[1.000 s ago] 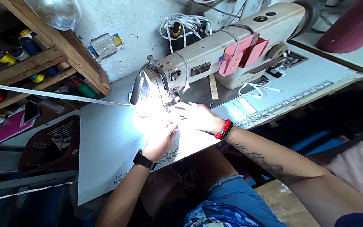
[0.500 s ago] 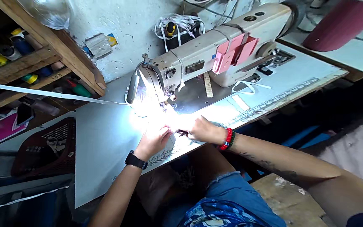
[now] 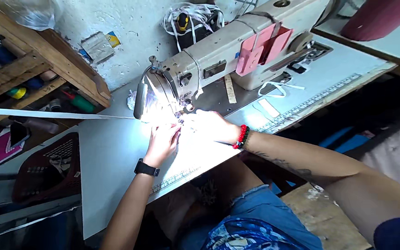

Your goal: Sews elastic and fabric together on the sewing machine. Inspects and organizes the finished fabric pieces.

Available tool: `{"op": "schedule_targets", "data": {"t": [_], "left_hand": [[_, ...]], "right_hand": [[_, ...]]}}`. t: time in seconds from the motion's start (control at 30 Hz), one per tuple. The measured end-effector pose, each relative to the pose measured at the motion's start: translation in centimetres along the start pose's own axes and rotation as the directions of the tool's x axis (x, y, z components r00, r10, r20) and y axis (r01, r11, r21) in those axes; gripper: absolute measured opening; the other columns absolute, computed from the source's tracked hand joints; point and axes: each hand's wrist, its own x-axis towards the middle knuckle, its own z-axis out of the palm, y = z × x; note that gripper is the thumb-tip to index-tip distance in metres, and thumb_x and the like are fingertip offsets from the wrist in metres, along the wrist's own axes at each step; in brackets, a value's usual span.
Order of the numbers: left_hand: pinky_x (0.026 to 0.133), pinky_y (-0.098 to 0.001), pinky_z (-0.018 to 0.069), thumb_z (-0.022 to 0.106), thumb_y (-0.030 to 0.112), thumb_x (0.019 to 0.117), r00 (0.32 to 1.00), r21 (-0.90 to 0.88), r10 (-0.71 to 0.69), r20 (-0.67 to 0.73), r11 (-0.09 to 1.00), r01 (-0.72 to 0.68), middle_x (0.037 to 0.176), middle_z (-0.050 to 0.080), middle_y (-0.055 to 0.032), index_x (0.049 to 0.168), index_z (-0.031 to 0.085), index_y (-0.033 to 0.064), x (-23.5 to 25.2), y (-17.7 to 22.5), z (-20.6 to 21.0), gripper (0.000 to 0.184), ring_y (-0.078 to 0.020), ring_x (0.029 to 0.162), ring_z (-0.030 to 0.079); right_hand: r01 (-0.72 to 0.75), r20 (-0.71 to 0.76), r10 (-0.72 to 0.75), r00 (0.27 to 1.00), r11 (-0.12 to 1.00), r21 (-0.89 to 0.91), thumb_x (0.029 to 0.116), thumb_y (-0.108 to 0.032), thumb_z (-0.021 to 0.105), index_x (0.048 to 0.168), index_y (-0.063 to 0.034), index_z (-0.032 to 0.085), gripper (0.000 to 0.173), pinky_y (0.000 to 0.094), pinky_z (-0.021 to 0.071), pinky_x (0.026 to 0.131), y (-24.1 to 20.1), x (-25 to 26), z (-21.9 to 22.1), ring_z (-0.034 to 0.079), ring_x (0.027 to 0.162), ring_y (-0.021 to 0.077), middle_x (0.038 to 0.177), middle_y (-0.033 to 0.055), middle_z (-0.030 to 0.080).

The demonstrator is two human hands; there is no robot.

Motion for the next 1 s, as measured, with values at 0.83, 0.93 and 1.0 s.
{"op": "schedule_targets", "data": {"t": [0.83,0.93,1.0], "left_hand": [[0.108,-0.0529,0.0452,0.066,0.008,0.0963,0.942,-0.206,-0.334,-0.025,0.924,0.322,0.127,0.067,-0.0195,0.134,0.059,0.0013,2.9,-3.3,-2.2,0.039,-0.0351,0.122,0.063],[0.105,-0.0563,0.0471,0.068,0.027,0.0992,0.921,-0.133,-0.385,-0.052,0.917,0.376,0.124,0.066,-0.0191,0.129,0.064,0.0029,-0.7,-5.3,-1.8,0.038,-0.0356,0.12,0.061],[0.101,-0.0569,0.0481,0.062,0.031,0.1021,0.917,-0.033,-0.397,-0.045,0.918,0.396,0.113,0.069,-0.0142,0.116,0.074,0.0085,-4.1,-4.9,-2.2,0.029,-0.0327,0.114,0.063]], "right_hand": [[-0.034,0.335,0.0,0.942,0.995,0.096,0.1041,-0.017,0.056,0.117,0.0013,0.069,0.026,0.0595,0.0497,0.093,3.1,7.3,-3.0,0.065,0.108,0.0428,0.113,0.0253,0.068],[-0.044,0.209,0.034,0.977,0.998,0.043,0.1024,-0.023,0.059,0.117,0.0002,0.066,0.028,0.0576,0.0541,0.089,5.0,4.5,-1.8,0.068,0.104,0.039,0.11,0.0214,0.068],[-0.013,0.073,0.009,0.997,0.999,0.051,0.0972,-0.026,0.068,0.105,-0.0037,0.067,0.023,0.0557,0.0549,0.078,4.7,1.0,-1.6,0.069,0.088,0.0352,0.092,0.0162,0.068]]}}
